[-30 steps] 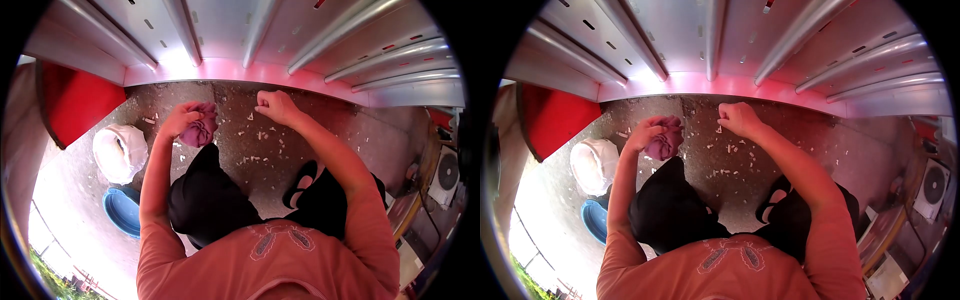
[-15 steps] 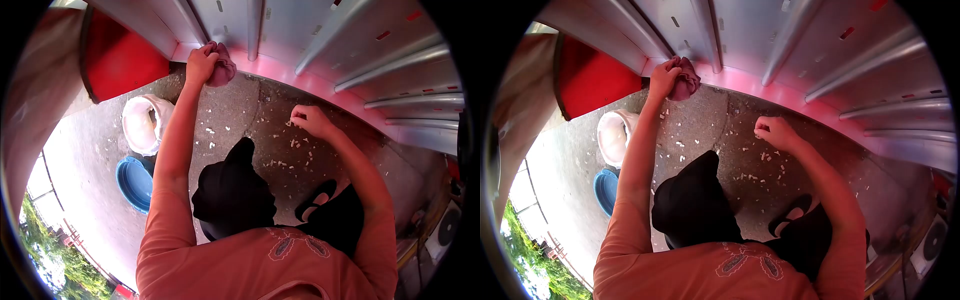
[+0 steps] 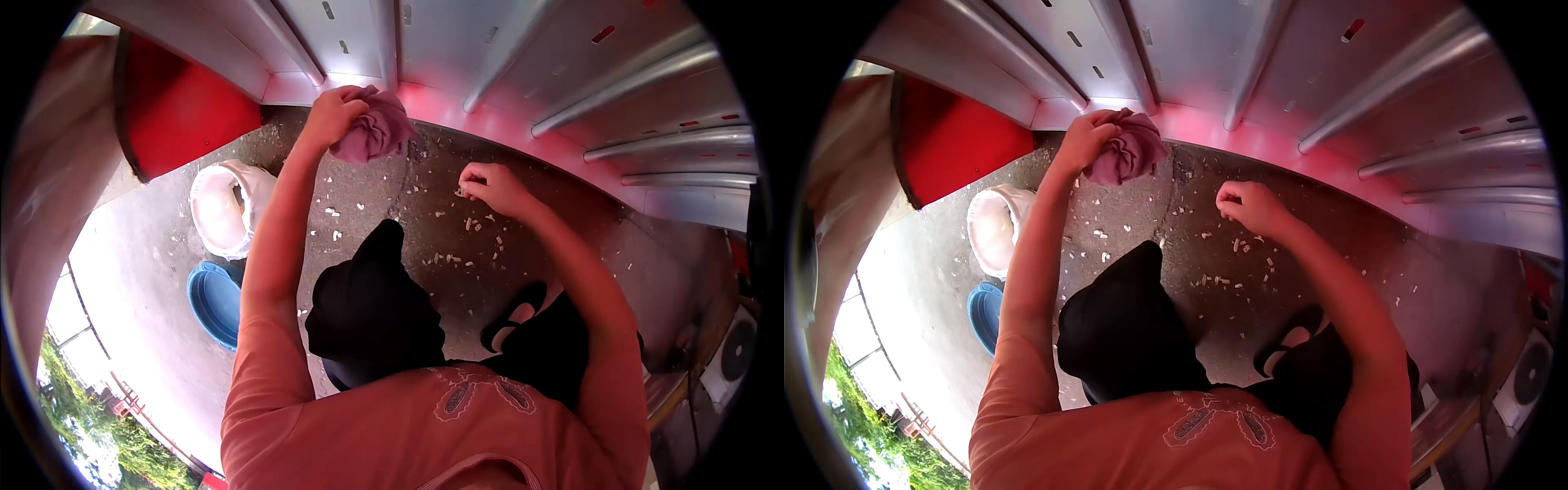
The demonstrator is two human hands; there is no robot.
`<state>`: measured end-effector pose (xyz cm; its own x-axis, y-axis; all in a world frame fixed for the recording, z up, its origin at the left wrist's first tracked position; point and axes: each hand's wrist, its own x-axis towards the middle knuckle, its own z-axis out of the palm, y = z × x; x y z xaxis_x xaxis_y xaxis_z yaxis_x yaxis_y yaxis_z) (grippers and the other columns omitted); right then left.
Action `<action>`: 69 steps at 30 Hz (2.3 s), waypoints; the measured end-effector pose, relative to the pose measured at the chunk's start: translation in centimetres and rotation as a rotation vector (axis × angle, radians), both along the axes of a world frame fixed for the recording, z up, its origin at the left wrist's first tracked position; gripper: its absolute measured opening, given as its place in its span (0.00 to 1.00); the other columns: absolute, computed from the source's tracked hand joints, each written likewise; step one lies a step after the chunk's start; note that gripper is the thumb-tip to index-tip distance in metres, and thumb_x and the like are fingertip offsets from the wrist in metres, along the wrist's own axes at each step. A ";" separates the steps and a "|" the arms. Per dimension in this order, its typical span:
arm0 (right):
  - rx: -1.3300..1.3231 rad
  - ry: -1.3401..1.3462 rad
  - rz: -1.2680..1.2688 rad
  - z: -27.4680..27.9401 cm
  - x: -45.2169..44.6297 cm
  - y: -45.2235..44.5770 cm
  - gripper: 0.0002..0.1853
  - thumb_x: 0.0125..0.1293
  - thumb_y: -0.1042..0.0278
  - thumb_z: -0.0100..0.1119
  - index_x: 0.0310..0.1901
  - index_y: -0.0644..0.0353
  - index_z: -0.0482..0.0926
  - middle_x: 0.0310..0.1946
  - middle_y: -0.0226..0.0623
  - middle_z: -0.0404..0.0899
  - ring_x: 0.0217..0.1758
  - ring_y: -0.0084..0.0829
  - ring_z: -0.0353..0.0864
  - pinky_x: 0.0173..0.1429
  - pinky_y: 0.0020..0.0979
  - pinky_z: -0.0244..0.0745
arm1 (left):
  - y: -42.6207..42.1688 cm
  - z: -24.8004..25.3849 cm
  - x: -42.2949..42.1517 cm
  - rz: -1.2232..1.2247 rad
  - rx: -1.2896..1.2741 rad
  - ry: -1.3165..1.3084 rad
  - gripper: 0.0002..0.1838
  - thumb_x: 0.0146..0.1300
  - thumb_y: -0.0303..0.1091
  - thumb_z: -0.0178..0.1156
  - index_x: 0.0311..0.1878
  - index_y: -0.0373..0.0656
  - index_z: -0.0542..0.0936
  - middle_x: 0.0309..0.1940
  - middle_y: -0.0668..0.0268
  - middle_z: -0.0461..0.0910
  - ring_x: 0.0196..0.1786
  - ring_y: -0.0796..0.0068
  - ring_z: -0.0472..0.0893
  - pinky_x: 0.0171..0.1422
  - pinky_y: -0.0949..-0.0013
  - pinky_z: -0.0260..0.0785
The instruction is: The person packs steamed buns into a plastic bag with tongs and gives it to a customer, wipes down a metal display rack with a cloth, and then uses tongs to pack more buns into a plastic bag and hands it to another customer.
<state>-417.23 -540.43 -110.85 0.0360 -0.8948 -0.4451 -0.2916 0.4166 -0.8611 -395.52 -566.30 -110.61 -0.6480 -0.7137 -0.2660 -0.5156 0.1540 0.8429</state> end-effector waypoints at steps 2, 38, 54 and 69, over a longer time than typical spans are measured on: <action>0.006 0.027 -0.012 -0.8 0.1 0.7 0.07 0.58 0.67 0.55 0.32 0.61 0.76 0.24 0.34 0.80 0.27 0.25 0.78 0.36 0.28 0.72 | -2.3 1.2 -0.8 0.155 -0.408 -0.204 0.18 0.52 0.40 0.55 0.44 0.41 0.81 0.39 0.51 0.81 0.44 0.53 0.80 0.49 0.59 0.72; 0.350 -0.625 -0.384 -1.4 4.0 0.4 0.14 0.66 0.57 0.56 0.45 0.58 0.76 0.41 0.31 0.78 0.43 0.24 0.76 0.45 0.29 0.73 | -3.4 1.3 0.4 -0.329 -0.459 -0.515 0.18 0.49 0.39 0.55 0.43 0.42 0.79 0.55 0.51 0.72 0.62 0.55 0.69 0.59 0.59 0.66; 0.411 -0.599 -0.400 -3.0 3.9 1.1 0.14 0.66 0.58 0.55 0.47 0.58 0.75 0.43 0.33 0.78 0.45 0.24 0.77 0.47 0.28 0.73 | -1.9 7.0 4.0 -0.135 0.248 -0.155 0.15 0.53 0.33 0.57 0.43 0.36 0.77 0.36 0.61 0.78 0.40 0.71 0.76 0.47 0.70 0.68; 0.335 -0.214 0.207 -2.1 1.4 3.0 0.20 0.57 0.54 0.61 0.46 0.60 0.78 0.36 0.35 0.79 0.36 0.29 0.79 0.38 0.33 0.73 | 9.4 3.2 -4.9 -0.420 0.651 -0.067 0.14 0.56 0.29 0.61 0.44 0.32 0.78 0.34 0.67 0.79 0.36 0.80 0.76 0.44 0.76 0.68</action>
<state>-415.86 -537.41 -112.99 0.3223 -0.6664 -0.6723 -0.2285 0.6344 -0.7384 -400.41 -556.87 -107.37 -0.7973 -0.0985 -0.5955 -0.5766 -0.1675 0.7997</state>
